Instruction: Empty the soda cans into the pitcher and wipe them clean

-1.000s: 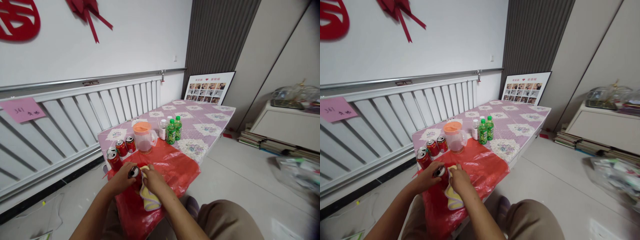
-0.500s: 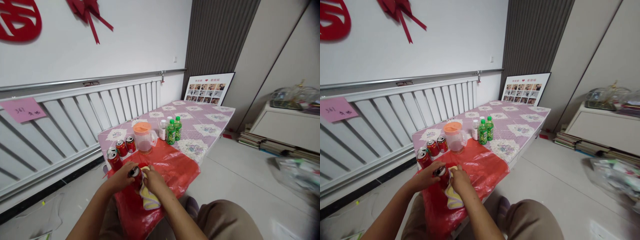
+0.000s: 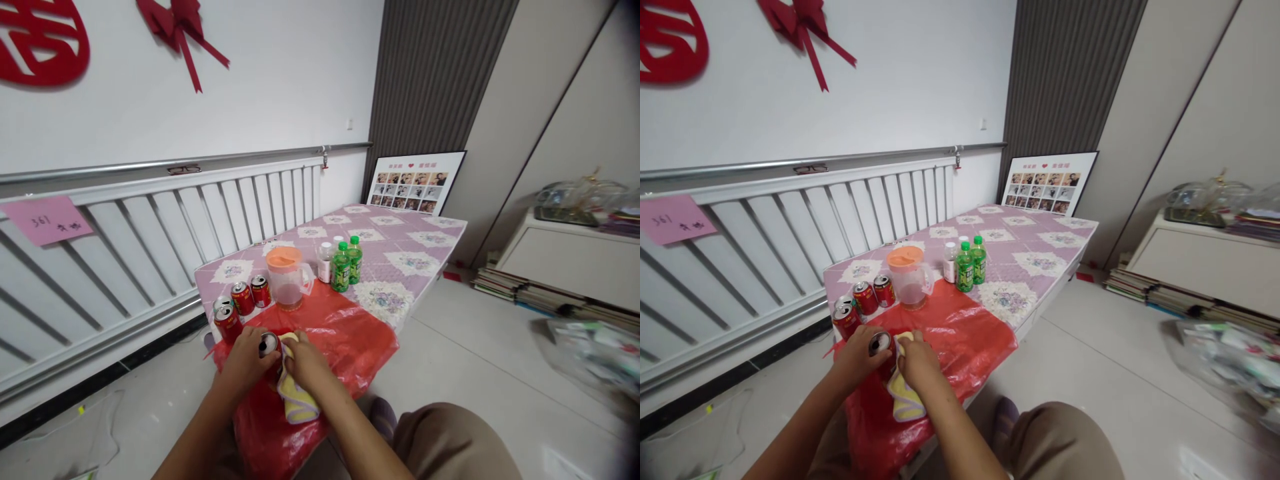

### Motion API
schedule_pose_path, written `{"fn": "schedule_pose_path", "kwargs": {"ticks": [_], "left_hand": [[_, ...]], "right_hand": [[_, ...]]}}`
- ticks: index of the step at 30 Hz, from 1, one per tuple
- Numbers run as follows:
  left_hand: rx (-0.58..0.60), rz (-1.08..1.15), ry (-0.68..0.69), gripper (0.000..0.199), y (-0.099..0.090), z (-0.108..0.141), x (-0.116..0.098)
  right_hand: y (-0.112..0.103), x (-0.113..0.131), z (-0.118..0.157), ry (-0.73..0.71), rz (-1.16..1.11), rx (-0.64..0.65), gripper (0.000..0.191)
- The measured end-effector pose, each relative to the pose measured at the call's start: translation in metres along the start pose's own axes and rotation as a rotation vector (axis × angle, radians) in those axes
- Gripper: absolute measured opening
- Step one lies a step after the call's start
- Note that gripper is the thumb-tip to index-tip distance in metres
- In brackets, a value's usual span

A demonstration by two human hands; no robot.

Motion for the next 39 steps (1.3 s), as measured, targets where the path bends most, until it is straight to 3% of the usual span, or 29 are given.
{"fn": "schedule_pose_path", "kwargs": {"ticks": [6, 15, 24, 33, 35, 39], "left_hand": [[0.057, 0.096, 0.093, 0.046, 0.001, -0.008, 0.007], [0.154, 0.205, 0.153, 0.049, -0.002, -0.011, 0.011], [0.279, 0.217, 0.237, 0.055, -0.009, -0.014, 0.002], [0.318, 0.217, 0.247, 0.060, -0.012, -0.014, 0.003], [0.289, 0.199, 0.230, 0.062, -0.009, -0.013, 0.005], [0.076, 0.115, 0.101, 0.065, -0.006, -0.010, 0.009]], "right_hand": [[-0.022, 0.014, -0.002, -0.069, -0.053, -0.052, 0.047], [0.003, -0.005, -0.002, 0.014, -0.004, 0.045, 0.036], [-0.019, 0.008, -0.012, -0.084, -0.044, -0.026, 0.048], [0.007, -0.006, -0.005, 0.041, 0.048, 0.048, 0.039], [0.007, -0.006, -0.004, 0.043, 0.052, 0.050, 0.039], [0.006, -0.005, -0.004, 0.029, 0.042, 0.040, 0.038]]}}
Point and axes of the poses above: each hand's wrist, its own z-axis away from the middle knuckle, its own y-axis out of the palm, x = y × z, the point moved 4 cm from there along -z, towards the middle knuckle, and after that the axes turned 2 degrees about x, right-handed, at the moved point
